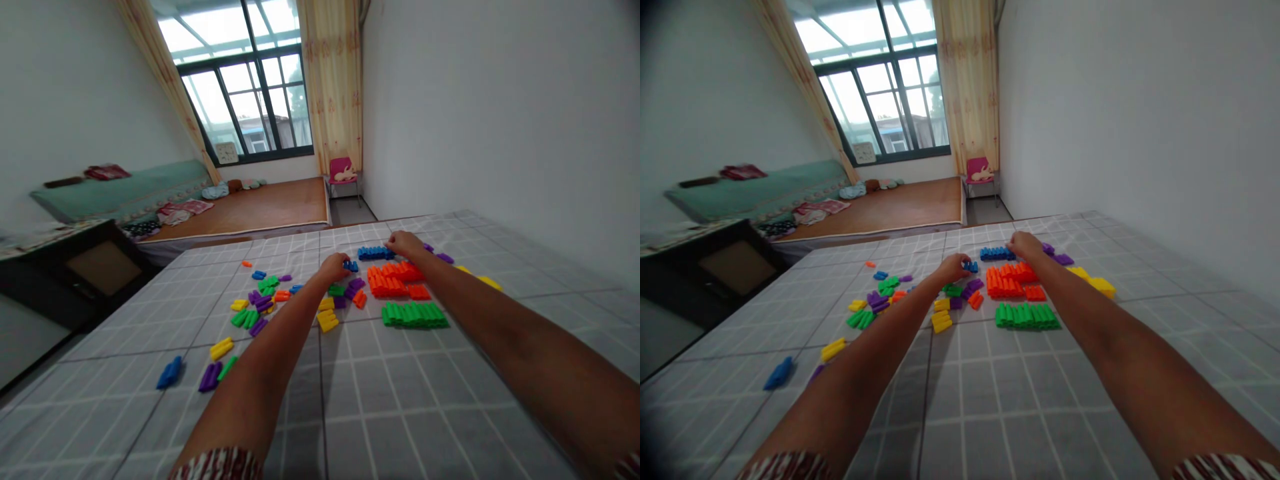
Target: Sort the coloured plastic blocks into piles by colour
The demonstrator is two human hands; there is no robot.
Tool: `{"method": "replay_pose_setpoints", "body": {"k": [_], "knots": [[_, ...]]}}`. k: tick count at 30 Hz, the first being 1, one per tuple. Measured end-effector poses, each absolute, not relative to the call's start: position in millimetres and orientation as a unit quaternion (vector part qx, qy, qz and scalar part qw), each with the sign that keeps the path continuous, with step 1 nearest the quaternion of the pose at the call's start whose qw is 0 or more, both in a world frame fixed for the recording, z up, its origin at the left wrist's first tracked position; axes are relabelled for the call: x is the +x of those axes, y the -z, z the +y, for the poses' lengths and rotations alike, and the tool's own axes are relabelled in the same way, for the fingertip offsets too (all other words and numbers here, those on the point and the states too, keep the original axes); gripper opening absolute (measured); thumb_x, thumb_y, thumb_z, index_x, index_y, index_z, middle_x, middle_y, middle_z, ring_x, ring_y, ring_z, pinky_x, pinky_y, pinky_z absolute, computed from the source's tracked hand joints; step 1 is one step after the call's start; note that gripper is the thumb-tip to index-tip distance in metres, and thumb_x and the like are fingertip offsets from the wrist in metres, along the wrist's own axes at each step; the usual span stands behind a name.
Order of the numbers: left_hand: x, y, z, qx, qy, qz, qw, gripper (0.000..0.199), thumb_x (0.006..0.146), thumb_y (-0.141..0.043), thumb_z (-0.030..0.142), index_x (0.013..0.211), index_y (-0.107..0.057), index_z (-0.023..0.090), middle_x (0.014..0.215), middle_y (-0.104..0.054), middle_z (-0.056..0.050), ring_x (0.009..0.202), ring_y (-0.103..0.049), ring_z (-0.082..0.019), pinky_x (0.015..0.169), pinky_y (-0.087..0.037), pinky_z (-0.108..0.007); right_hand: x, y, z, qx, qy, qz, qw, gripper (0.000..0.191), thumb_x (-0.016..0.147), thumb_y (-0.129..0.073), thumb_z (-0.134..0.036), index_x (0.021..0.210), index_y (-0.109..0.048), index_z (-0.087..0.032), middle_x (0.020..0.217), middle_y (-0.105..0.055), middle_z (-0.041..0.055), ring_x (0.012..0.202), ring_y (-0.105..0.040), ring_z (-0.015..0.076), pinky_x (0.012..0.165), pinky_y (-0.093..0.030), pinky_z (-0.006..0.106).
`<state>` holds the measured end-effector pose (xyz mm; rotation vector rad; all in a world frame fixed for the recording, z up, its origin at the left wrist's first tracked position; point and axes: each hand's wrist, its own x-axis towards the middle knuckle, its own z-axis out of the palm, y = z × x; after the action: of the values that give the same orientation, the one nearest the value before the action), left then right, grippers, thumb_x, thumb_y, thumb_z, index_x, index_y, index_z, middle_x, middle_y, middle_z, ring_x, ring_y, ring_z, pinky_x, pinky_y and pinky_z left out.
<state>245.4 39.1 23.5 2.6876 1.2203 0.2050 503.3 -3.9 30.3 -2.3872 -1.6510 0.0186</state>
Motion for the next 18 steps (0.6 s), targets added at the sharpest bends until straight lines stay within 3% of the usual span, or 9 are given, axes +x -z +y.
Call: {"method": "replay_pose_setpoints", "body": {"k": [6, 13, 18], "knots": [[254, -19, 41, 0.904, -0.071, 0.407, 0.108, 0.046, 0.072, -0.072, 0.028, 0.117, -0.066, 0.019, 0.113, -0.069, -0.007, 0.100, -0.064, -0.023, 0.088, -0.050, -0.030, 514, -27, -3, -0.812, 0.018, -0.572, 0.113, 0.038, 0.090, -0.045, -0.039, 0.099, -0.073, -0.016, 0.101, -0.073, 0.0131, 0.091, -0.066, 0.0215, 0.069, -0.041, 0.026], [280, -17, 37, 0.903, -0.095, 0.404, 0.115, 0.044, 0.071, -0.073, 0.024, 0.114, -0.067, 0.018, 0.118, -0.067, -0.009, 0.110, -0.060, -0.025, 0.095, -0.047, -0.031, 515, -18, -1, -0.787, -0.048, -0.604, 0.116, 0.031, 0.089, -0.048, -0.030, 0.095, -0.074, -0.014, 0.089, -0.074, 0.0082, 0.077, -0.066, 0.0161, 0.063, -0.039, 0.022], [283, -13, 33, 0.894, -0.117, 0.418, 0.116, 0.042, 0.074, -0.072, 0.026, 0.114, -0.065, 0.015, 0.118, -0.066, -0.011, 0.109, -0.061, -0.023, 0.094, -0.047, -0.030, 512, -23, -7, -0.783, -0.018, -0.606, 0.139, 0.028, 0.086, -0.050, -0.028, 0.094, -0.074, -0.015, 0.090, -0.074, 0.0085, 0.083, -0.065, 0.0179, 0.068, -0.041, 0.023]]}}
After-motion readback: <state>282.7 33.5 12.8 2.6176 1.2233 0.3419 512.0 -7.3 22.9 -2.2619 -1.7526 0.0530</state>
